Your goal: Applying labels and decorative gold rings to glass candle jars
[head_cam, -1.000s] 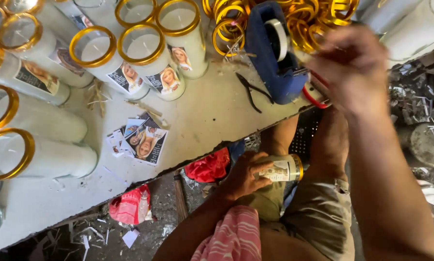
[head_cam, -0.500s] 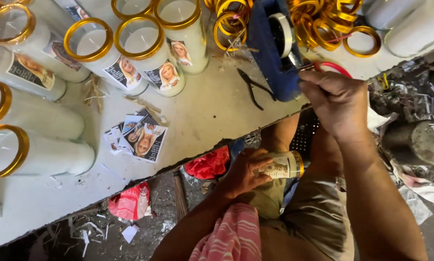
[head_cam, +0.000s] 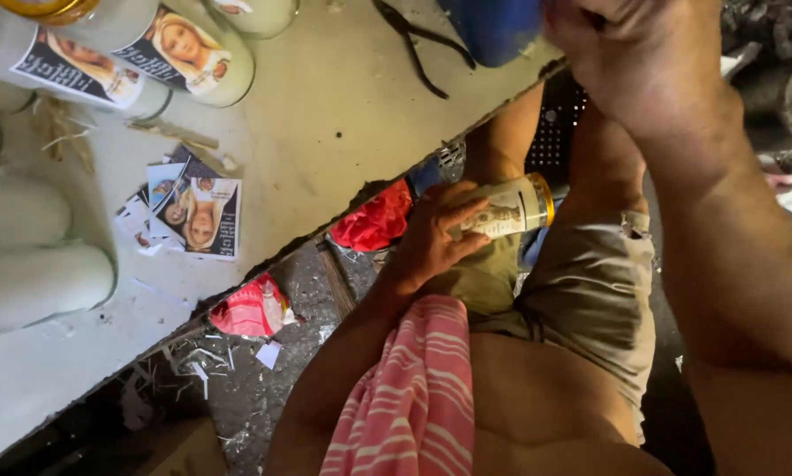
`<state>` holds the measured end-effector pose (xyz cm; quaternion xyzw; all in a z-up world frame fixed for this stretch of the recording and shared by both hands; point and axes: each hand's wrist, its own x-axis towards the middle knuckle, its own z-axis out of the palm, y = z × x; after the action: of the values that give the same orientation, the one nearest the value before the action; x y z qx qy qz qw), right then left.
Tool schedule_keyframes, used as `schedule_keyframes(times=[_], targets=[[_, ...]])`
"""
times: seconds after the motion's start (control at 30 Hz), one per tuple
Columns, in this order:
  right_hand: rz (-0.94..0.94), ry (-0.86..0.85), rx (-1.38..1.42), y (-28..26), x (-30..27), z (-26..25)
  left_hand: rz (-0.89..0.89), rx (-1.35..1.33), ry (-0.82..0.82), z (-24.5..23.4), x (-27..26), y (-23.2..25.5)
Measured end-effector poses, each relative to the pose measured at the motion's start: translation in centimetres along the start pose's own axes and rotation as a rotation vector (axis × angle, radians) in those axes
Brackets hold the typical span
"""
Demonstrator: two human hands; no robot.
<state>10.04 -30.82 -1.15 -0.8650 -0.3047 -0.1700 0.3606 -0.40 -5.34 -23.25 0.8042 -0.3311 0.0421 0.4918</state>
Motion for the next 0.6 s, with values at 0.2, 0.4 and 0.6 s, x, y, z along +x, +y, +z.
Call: schedule_keyframes(times=[0.2, 0.4, 0.6], targets=[[0.191, 0.184, 0.155, -5.6, -5.2, -0.5, 0.053, -0.009, -0.019, -0.4, 0.5, 0.6], [0.878, 0.519, 0.476, -5.6, -15.3, 5.4, -0.007, 0.065, -0.09, -0.6, 0.8, 1.6], [0.852, 0.566, 0.566, -4.8, -19.4, 10.9, 0.087, 0.102, -0.012, 1.3, 0.1, 0.0]])
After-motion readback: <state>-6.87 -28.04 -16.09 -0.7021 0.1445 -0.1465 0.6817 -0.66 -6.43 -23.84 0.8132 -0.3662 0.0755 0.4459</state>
